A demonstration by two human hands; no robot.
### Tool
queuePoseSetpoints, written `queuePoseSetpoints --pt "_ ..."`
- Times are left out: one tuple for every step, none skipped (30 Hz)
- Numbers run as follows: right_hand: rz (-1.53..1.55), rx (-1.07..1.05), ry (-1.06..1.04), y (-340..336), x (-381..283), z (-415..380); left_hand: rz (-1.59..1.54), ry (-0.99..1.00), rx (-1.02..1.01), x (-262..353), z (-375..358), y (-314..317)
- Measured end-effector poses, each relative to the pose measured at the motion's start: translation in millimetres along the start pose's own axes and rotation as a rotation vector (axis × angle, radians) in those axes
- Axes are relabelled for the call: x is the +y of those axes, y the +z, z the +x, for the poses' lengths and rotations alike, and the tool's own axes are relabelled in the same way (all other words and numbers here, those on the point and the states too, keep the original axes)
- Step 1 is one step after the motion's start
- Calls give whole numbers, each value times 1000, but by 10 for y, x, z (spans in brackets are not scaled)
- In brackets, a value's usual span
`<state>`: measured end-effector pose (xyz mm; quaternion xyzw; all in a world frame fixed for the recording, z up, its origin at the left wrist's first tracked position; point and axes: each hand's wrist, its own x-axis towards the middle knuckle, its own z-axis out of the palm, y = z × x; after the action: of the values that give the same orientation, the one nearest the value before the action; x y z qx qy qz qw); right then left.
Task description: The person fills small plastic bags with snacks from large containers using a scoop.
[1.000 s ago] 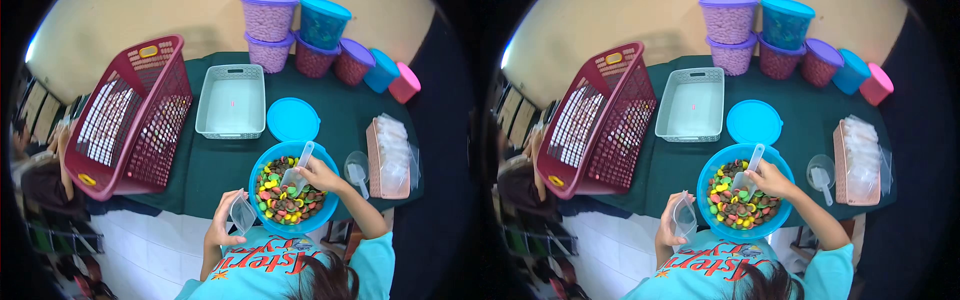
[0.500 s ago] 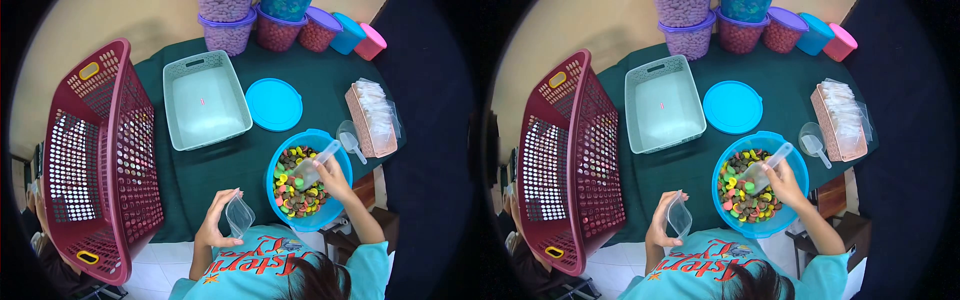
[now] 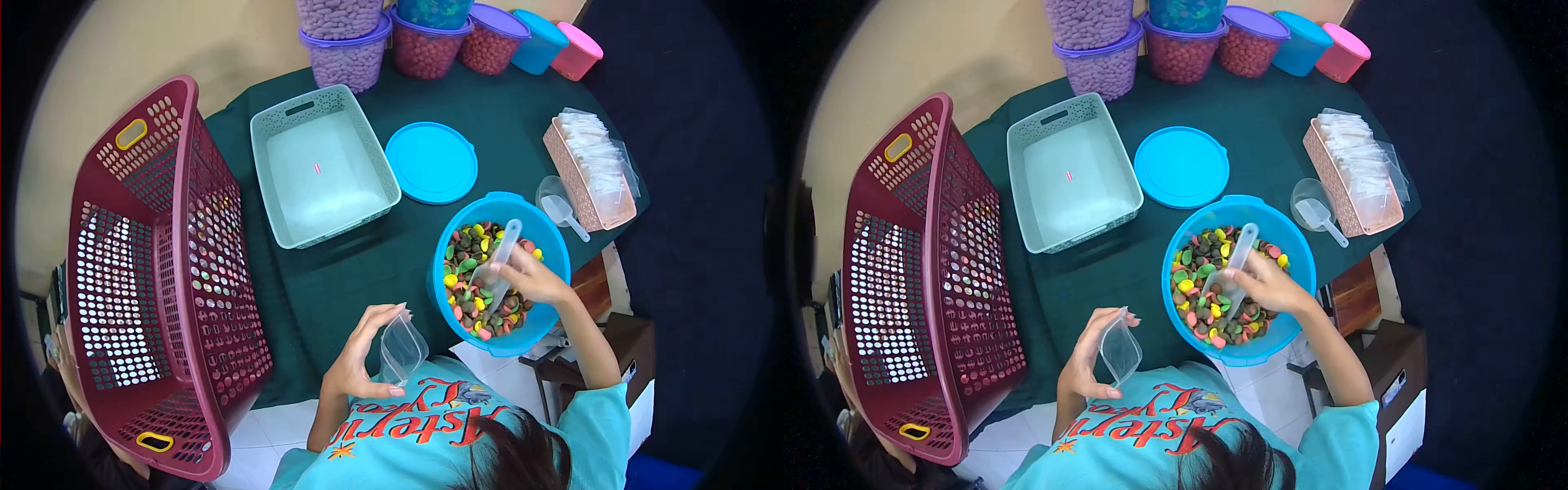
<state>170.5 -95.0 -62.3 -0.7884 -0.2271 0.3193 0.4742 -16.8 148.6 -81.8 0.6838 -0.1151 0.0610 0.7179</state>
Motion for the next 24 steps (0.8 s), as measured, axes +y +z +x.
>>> queuePoseSetpoints --pt "-42 -56 -18 -1 19 3 7 -3 -2 9 4 -1" --pt "-25 -81 19 -13 7 8 17 -7 -2 16 14 0" --pt "-24 -81 16 -29 1 26 20 -6 -2 19 29 5" --pt "-17 -99 49 -34 5 39 29 -5 -1 22 27 16" --pt "-7 -116 83 -31 12 52 38 -6 -3 25 12 29" --pt "-69 -148 115 -40 -100 44 42 -16 -13 28 -14 44" --pt "-56 -143 113 -28 -121 48 38 -11 -17 27 -30 55" --pt "17 -146 168 -27 -139 59 34 -1 -18 25 -35 61" --pt "87 -152 223 -29 -142 57 40 -1 -23 17 -45 68" --pt "96 -152 210 -36 -112 62 37 -4 -5 8 -55 80" --pt "98 -152 205 -40 -105 59 33 -6 15 8 -60 91" --pt "149 -158 256 -42 -102 59 39 -3 13 18 -55 104" --pt "200 -163 308 -44 -102 56 59 -4 37 30 -45 122" --pt "201 -160 303 -41 -129 45 78 -4 60 37 -32 136" --pt "178 -193 285 -33 -177 24 81 -1 57 38 -19 144" --pt "152 -225 268 -37 -204 6 85 23 59 36 -2 154" --pt "147 -222 265 -50 -186 8 88 49 63 31 22 166" --pt "191 -245 277 -59 -157 22 87 56 66 27 38 183" --pt "235 -271 290 -67 -160 36 79 48 79 24 42 202" --pt "243 -269 335 -76 -191 28 69 37 95 21 49 222" --pt "236 -277 338 -73 -151 25 66 36 105 34 64 249" --pt "134 -292 220 -61 -83 26 73 11 118 53 83 280" --pt "34 -309 102 -57 -35 25 80 -17 132 57 90 314" --pt "54 -334 101 -58 -134 -9 78 -24 146 47 91 347"
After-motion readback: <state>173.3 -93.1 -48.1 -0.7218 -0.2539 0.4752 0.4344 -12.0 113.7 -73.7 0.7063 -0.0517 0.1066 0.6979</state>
